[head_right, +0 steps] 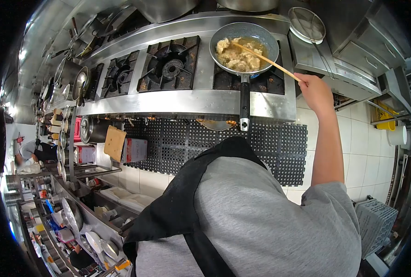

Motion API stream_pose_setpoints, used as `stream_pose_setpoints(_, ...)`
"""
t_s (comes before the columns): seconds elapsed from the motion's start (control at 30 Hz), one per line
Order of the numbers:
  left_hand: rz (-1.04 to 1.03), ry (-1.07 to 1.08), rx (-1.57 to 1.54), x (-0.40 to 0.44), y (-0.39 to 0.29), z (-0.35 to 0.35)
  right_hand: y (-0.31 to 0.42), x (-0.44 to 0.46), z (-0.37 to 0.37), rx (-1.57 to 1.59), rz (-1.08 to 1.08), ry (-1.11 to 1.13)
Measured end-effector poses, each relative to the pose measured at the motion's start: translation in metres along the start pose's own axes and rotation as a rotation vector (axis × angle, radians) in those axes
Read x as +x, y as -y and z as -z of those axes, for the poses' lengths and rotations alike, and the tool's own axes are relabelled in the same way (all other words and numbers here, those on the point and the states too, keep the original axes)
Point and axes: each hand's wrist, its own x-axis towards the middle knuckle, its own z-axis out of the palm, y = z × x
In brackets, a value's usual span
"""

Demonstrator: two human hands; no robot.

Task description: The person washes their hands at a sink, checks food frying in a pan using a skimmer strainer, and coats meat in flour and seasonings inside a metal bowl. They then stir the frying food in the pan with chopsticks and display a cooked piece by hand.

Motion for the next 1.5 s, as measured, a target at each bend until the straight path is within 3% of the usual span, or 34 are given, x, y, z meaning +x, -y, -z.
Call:
stream_pose_setpoints(0.1, 0.064, 0.064, -0.030, 0.002, 0.015, -0.002, 0.016, -0.008, 0.007, 0.009, -0.072, 0.092)
stream_pose_setpoints(0.2, 0.131, 0.112, -0.022, 0.002, 0.011, 0.004, 0.020, -0.011, -0.004, -0.013, 0.009, 0.075)
stream_pose_setpoints(0.43, 0.080, 0.074, 0.043, 0.009, -0.009, 0.007, 0.011, -0.001, -0.015, -0.257, 0.092, -0.038)
stream_pose_setpoints(0.5, 0.012, 0.032, 0.009, 0.003, -0.019, 0.012, 0.008, -0.002, -0.002, -0.213, -0.016, -0.103)
stream_pose_setpoints(0.7, -0.047, 0.054, -0.006, 0.011, 0.011, 0.002, -0.011, 0.001, 0.026, -0.437, -0.017, -0.274)
stream_pose_setpoints(0.8, 0.072, 0.053, 0.003, 0.007, 0.005, 0.006, -0.014, 0.003, 0.028, -0.511, 0.020, -0.191)
stream_pose_setpoints(0.9, 0.104, 0.054, 0.027, 0.006, -0.006, 0.013, 0.005, -0.007, 0.044, -0.461, 0.012, -0.101)
stream_pose_setpoints(1.03, 0.058, 0.005, 0.048, 0.000, -0.031, 0.023, -0.004, -0.005, 0.055, -0.429, 0.074, -0.173)
stream_pose_setpoints(1.2, 0.070, 0.031, 0.038, -0.002, -0.057, 0.029, 0.002, 0.008, 0.047, -0.392, 0.168, -0.039)
stream_pose_setpoints(1.33, 0.015, 0.021, 0.009, 0.004, -0.043, 0.018, 0.008, 0.006, 0.030, -0.243, 0.059, 0.031)
stream_pose_setpoints(1.5, 0.004, -0.001, 0.055, 0.013, 0.013, -0.007, -0.008, 0.003, 0.014, -0.205, 0.065, -0.101)
